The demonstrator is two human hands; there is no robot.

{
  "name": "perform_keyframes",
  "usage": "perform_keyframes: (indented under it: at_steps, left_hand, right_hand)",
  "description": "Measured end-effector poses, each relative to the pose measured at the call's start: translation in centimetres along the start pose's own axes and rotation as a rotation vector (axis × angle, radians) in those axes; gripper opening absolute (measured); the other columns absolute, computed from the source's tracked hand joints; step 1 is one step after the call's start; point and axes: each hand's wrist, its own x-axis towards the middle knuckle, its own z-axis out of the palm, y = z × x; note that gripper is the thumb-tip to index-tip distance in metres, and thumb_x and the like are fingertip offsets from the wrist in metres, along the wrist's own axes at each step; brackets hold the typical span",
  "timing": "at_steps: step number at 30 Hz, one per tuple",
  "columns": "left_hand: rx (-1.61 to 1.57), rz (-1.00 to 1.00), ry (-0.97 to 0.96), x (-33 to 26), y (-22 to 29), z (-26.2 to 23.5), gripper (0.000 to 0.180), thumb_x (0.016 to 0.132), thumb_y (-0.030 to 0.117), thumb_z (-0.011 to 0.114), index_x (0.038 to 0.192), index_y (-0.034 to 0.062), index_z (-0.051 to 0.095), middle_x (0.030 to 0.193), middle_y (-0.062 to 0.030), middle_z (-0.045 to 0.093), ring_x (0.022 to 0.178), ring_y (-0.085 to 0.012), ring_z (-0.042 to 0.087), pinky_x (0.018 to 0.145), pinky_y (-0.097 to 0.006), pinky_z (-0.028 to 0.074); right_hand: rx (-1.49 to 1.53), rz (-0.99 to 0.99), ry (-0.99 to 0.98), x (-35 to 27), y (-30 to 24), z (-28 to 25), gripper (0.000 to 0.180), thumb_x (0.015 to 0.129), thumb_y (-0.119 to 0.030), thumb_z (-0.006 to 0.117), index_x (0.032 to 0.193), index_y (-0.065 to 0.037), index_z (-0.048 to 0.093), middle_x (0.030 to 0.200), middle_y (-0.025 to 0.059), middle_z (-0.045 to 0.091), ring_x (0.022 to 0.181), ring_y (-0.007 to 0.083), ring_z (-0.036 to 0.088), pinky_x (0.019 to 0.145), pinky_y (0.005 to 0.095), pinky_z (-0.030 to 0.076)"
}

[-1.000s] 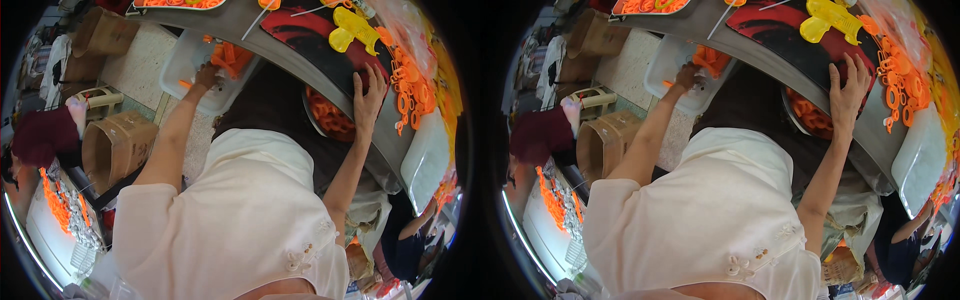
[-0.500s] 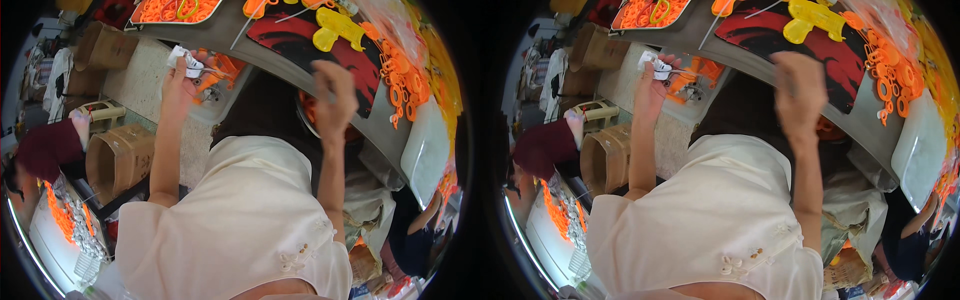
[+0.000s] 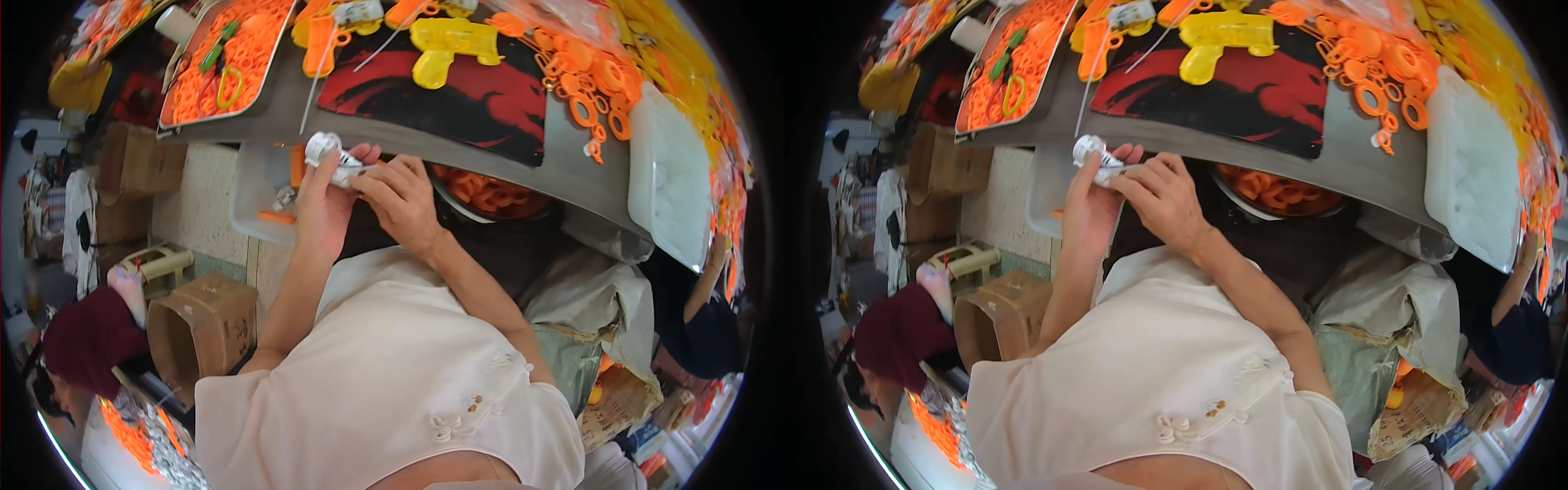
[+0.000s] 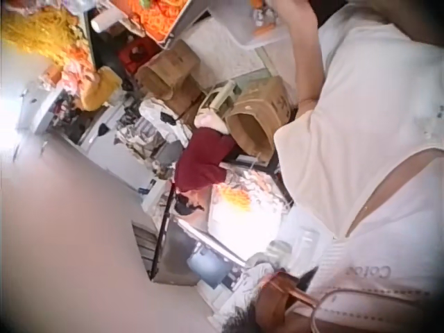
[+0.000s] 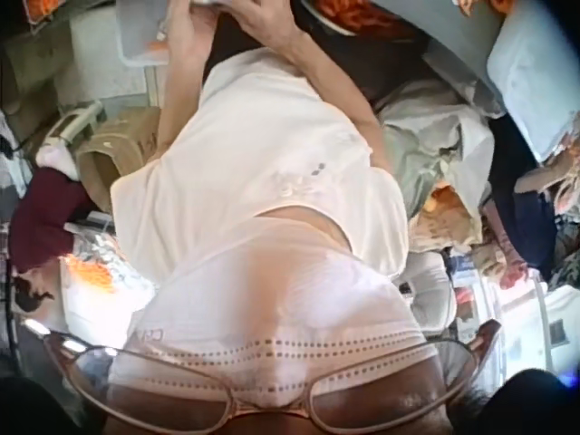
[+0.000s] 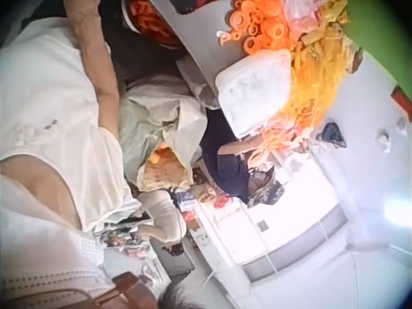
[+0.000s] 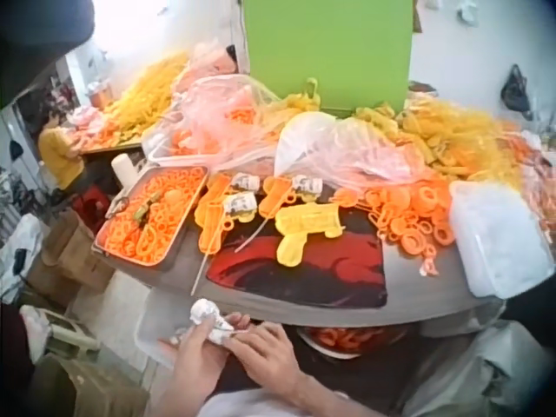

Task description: Assembling orange and yellow plastic toy guns by attaching various components at a factory workbench.

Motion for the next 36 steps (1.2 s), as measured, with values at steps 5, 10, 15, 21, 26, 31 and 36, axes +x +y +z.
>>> perform_keyframes:
  at_steps: [5,10,15,21,26,31,36]
  left_hand:
    - [0.303,0.350,0.340,0.0,0.0,0.7,0.042,0.096,0.014,0.058,0.134,0.0058,0.043,0.132,-0.0132,0.052,0.121,-0.0222,0.053,0.099,-0.038,0.043]
    - [0.818,0.618,-0.392,0.1,4.1,4.2,0.027,0.095,0.012,0.059,0.121,0.0026,0.059,0.135,-0.0150,0.049,0.120,-0.0209,0.051,0.093,-0.029,0.045]
    - [0.861,0.659,-0.872,3.0,5.6,6.8,0.016,0.084,0.015,0.073,0.096,0.0047,0.071,0.129,-0.0192,0.055,0.120,-0.0286,0.053,0.095,-0.037,0.045]
    - [0.865,0.797,-0.807,2.6,5.3,10.2,0.017,0.078,0.017,0.078,0.084,0.0054,0.068,0.125,-0.0180,0.059,0.114,-0.0283,0.057,0.094,-0.039,0.045]
    - [1.046,0.771,-0.684,6.4,5.5,13.2,0.018,0.082,0.019,0.074,0.090,0.0047,0.066,0.111,-0.0126,0.064,0.106,-0.0257,0.060,0.091,-0.036,0.045]
    - [1.690,1.250,-0.366,19.3,2.4,10.4,0.026,0.082,0.027,0.073,0.097,0.0065,0.067,0.125,-0.0125,0.054,0.123,-0.0287,0.045,0.105,-0.046,0.030]
    - [2.108,1.206,-0.388,22.1,0.9,10.3,0.035,0.080,0.029,0.074,0.108,0.0089,0.066,0.136,-0.0116,0.044,0.134,-0.0311,0.030,0.109,-0.056,0.019]
  right_hand:
    - [0.414,0.519,0.047,1.7,-1.3,-1.7,0.011,0.084,0.001,0.068,0.095,-0.003,0.067,0.098,0.0045,0.059,0.081,0.0144,0.058,0.074,0.0263,0.047]
    - [0.910,0.687,-0.277,5.3,-0.7,-6.1,0.007,0.092,-0.007,0.063,0.097,-0.002,0.062,0.092,0.0063,0.066,0.080,0.0095,0.063,0.071,0.0238,0.049]
    - [1.225,0.856,-0.484,7.3,0.2,-9.2,0.013,0.090,-0.008,0.066,0.096,-0.001,0.058,0.082,0.0086,0.069,0.079,0.0146,0.069,0.071,0.0263,0.053]
    - [1.119,0.657,-0.173,7.2,-1.0,-11.0,0.015,0.087,-0.005,0.069,0.096,0.002,0.059,0.094,0.0125,0.068,0.076,0.0169,0.068,0.074,0.0297,0.055]
    - [0.906,0.703,0.099,5.4,-0.7,-12.4,0.007,0.088,-0.001,0.063,0.091,0.004,0.059,0.077,0.0163,0.066,0.061,0.0157,0.062,0.058,0.0304,0.052]
    - [0.793,0.779,0.038,5.7,-0.5,-19.8,0.015,0.078,-0.009,0.069,0.075,0.001,0.058,0.058,0.0117,0.058,0.042,0.0138,0.049,0.040,0.0267,0.035]
    - [0.394,0.925,-0.337,10.3,-0.1,-26.1,0.009,0.077,-0.004,0.065,0.077,0.004,0.062,0.063,0.0094,0.060,0.051,0.0127,0.058,0.046,0.0250,0.045]
